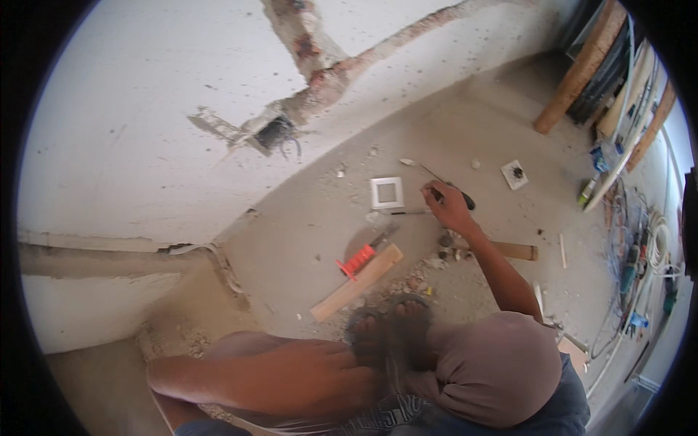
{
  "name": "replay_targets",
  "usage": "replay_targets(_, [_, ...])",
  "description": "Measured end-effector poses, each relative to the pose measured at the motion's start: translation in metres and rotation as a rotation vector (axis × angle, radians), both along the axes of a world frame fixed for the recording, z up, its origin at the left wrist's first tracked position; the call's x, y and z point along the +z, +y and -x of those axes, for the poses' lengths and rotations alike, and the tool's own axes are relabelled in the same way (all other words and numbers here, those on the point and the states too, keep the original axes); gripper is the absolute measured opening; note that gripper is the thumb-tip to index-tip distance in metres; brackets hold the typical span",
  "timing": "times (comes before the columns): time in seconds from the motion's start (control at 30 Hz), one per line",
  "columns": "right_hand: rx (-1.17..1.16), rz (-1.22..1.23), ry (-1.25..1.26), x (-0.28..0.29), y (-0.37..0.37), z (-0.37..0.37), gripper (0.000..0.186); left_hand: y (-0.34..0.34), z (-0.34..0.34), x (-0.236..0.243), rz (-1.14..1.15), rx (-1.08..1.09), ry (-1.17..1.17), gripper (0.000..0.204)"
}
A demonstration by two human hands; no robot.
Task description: The person unscrews a mounting screw from a wall outlet box using a screwdriver, pulls the outlet body from the wall, and uses a tester to check the electrical terminals.
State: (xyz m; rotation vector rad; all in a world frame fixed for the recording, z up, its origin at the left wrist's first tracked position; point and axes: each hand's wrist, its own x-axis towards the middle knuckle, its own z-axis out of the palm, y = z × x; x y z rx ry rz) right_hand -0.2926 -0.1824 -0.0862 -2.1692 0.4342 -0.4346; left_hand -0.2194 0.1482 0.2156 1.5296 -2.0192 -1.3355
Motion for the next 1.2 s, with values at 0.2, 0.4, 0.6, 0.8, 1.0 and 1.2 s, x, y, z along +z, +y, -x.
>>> replay_targets(0.2, [-0.061,-0.058,-0.02,0.004,-0.018,0.002,0.016,0.003,0.001,-0.005,0.039,0.03,0.036,0.018])
replay_targets(0.4, [-0.094,-0.069,-0.021,0.005,-0.026,0.008,0.015,-0.001,-0.006,-0.002,-0.08,-0.086,-0.019,0.031])
replay_targets(0.6, [-0.086,-0.102,-0.005,-0.003,-0.02,0.008,0.014,0.002,-0.009,-0.004,-0.12,-0.101,0.001,0.039])
replay_targets(0.8, [-0.078,-0.103,0.008,-0.008,-0.015,0.006,0.014,0.003,-0.01,-0.005,-0.135,-0.096,0.021,0.039])
replay_targets(1.0, [-0.06,-0.066,0.005,-0.009,-0.016,0.007,0.014,0.006,-0.011,-0.008,-0.115,-0.091,0.019,0.038])
replay_targets(1.2, [-0.026,-0.061,-0.035,-0.011,-0.016,0.008,0.017,0.007,-0.011,-0.004,-0.099,-0.094,-0.001,0.038])
